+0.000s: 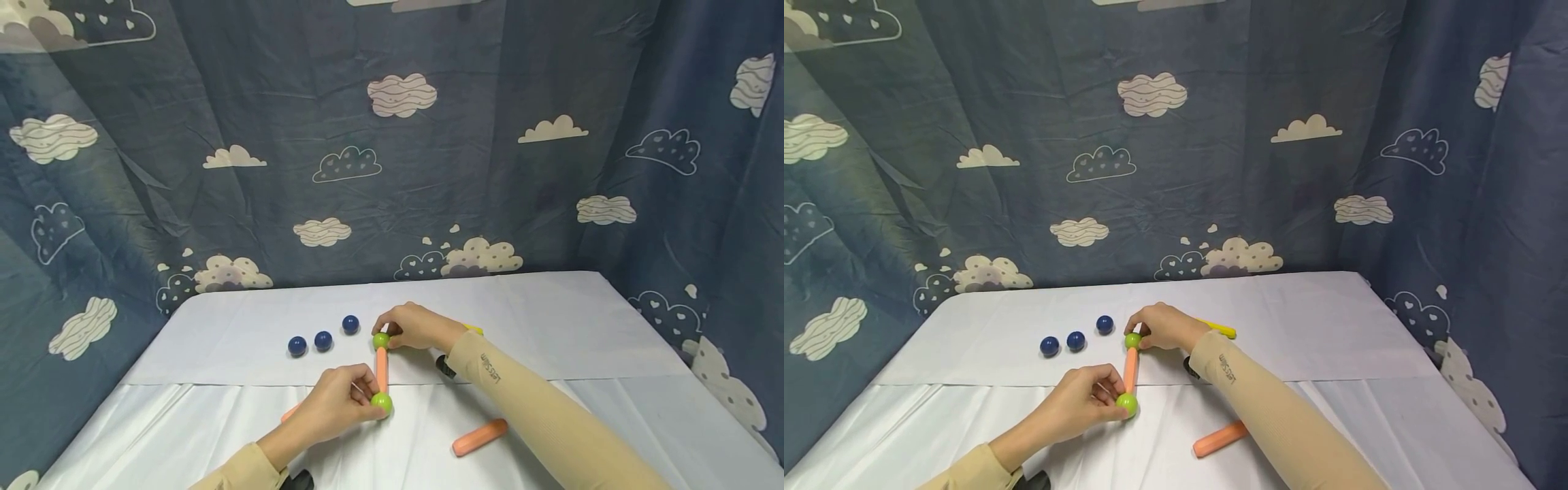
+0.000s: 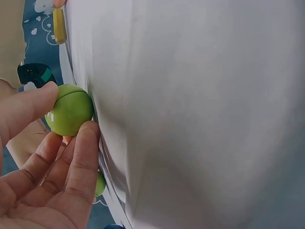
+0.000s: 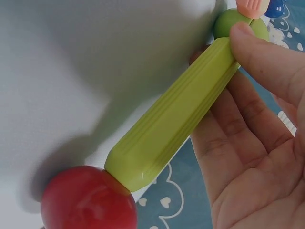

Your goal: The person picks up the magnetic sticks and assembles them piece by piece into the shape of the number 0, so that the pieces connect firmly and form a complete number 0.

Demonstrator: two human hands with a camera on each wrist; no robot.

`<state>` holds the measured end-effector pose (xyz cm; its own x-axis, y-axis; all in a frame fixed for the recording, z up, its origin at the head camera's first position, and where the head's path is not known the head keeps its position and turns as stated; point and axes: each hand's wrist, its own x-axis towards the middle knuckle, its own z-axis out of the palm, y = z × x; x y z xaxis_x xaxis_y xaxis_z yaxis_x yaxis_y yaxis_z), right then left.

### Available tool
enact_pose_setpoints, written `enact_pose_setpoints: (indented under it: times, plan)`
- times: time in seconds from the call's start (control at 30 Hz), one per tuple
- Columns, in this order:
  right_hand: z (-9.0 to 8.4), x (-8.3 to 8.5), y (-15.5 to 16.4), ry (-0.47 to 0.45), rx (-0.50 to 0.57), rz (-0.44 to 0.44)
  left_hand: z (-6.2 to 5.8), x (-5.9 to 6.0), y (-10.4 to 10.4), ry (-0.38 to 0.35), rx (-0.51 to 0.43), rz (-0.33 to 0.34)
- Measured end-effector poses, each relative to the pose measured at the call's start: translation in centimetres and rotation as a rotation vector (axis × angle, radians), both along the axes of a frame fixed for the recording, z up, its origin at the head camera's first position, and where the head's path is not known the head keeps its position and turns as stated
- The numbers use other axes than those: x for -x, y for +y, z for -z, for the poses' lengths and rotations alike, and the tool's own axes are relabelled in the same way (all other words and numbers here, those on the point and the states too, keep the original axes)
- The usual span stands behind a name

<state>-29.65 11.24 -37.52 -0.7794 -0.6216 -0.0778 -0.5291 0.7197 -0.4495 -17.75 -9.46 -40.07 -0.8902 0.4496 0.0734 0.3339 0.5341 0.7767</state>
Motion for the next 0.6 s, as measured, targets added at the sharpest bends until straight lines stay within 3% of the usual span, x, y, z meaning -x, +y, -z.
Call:
enact_pose_setpoints:
  times: [0.6]
  plan:
    - [0.45, 0.37, 0.04, -0.003, 0.004, -0.026, -0.43, 0.29, 0.06, -0.024, 0.020, 0.020]
